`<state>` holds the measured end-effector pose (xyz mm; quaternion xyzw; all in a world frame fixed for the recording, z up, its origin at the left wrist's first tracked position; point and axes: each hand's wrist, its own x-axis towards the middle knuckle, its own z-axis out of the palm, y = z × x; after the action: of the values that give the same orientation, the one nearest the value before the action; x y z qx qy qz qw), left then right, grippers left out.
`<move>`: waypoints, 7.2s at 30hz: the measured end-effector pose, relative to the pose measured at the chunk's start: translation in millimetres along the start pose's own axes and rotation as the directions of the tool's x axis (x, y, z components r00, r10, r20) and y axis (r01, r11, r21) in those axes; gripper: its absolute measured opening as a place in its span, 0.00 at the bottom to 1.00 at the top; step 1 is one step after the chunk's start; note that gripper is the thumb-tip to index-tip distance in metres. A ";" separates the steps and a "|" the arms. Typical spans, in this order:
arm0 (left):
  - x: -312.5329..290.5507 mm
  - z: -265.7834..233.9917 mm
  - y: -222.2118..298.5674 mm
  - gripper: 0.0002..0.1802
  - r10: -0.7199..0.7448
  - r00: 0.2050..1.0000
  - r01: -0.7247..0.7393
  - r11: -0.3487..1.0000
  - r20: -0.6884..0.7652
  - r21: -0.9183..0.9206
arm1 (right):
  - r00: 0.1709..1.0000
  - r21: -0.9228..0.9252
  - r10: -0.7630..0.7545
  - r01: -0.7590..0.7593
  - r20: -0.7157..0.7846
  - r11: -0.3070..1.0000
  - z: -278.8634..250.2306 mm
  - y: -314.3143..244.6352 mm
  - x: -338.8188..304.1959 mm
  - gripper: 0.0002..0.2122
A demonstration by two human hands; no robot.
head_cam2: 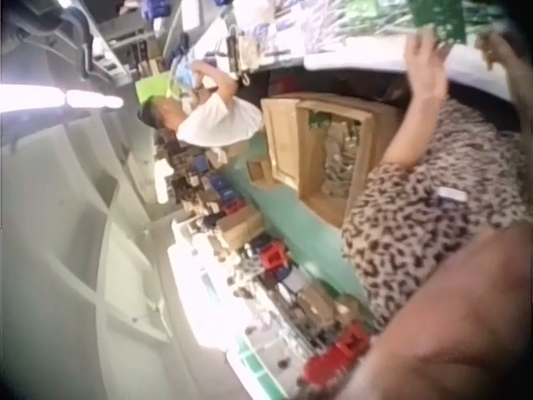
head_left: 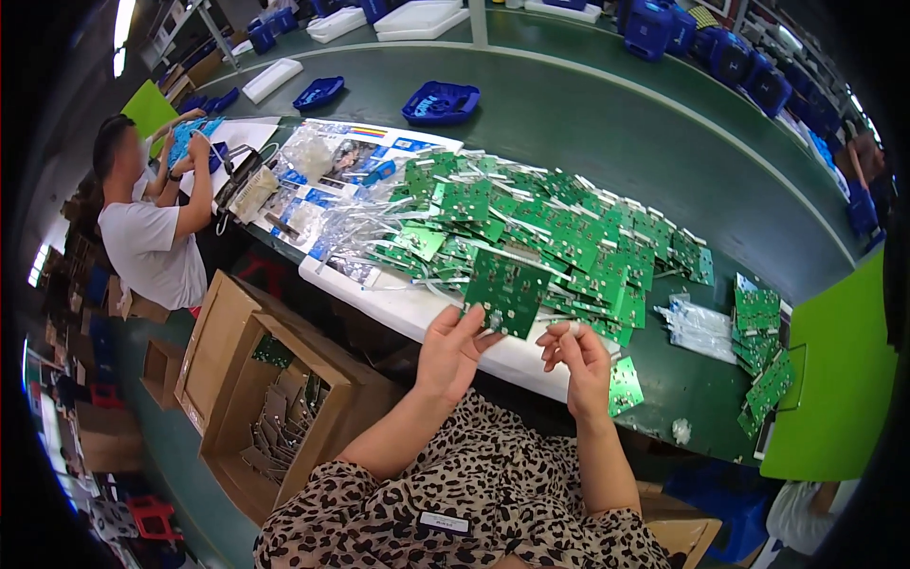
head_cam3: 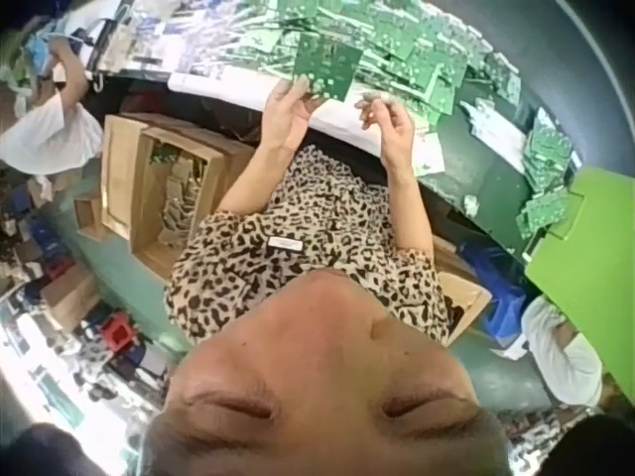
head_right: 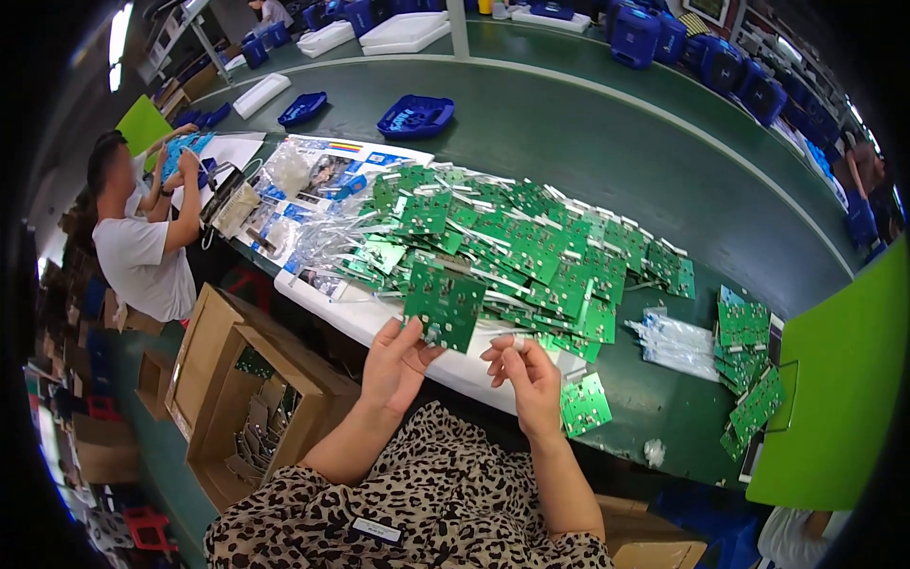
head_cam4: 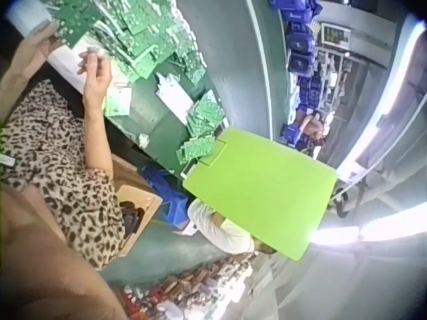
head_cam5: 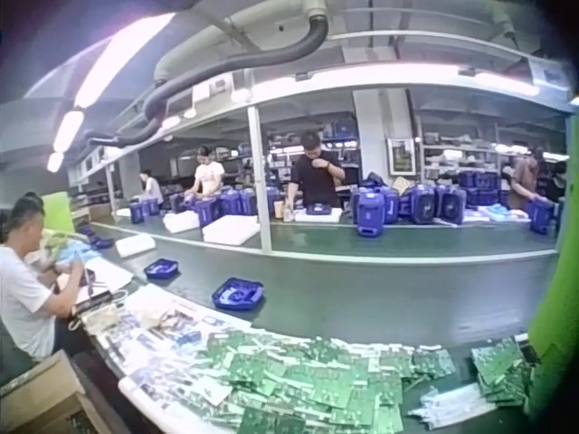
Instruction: The person assembles PCB components into a plastic housing by hand, inserting spacers to secure the PCB.
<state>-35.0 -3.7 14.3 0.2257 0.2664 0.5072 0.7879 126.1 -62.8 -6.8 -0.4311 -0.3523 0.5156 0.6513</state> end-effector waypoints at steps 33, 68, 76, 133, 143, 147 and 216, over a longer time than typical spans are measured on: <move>193.5 -34.1 155.7 0.09 -0.193 0.957 0.178 0.980 0.215 0.086 | 0.951 0.044 0.301 -0.304 0.064 0.952 -37.2 25.9 -35.9 0.02; 480.1 -16.7 146.5 0.09 -0.052 0.922 0.196 0.917 -0.384 0.348 | 0.987 -0.596 -0.092 0.154 0.134 0.788 -39.3 38.3 -18.1 0.08; 301.7 48.3 129.3 0.06 -0.183 0.974 0.102 0.882 0.135 0.460 | 0.986 -0.243 0.164 -0.154 0.020 0.958 -41.4 51.5 -40.9 0.06; 33.5 42.7 -15.1 0.24 -0.184 0.964 0.031 0.797 0.194 0.604 | 0.875 -0.759 -0.464 0.206 -0.141 0.618 -45.6 -50.0 -3.1 0.10; 30.3 34.5 -23.7 0.27 -0.114 0.974 -0.056 0.716 0.195 0.696 | 0.925 -0.743 -0.348 0.125 -0.152 0.657 -52.5 -45.1 7.9 0.12; 28.4 33.9 -27.5 0.26 -0.053 0.979 -0.102 0.702 0.195 0.705 | 0.924 -0.791 -0.353 0.104 -0.147 0.603 -52.1 -43.9 10.1 0.14; 403.9 113.1 -3.5 0.20 -0.182 0.968 0.225 0.934 -0.174 0.276 | 0.900 -0.717 -0.358 0.420 0.249 0.557 -56.1 29.7 -56.8 0.11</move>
<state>179.5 356.7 20.6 0.2737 0.4174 0.3927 0.7724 153.4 -126.5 -56.4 -0.5541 -0.6443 0.1805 0.4953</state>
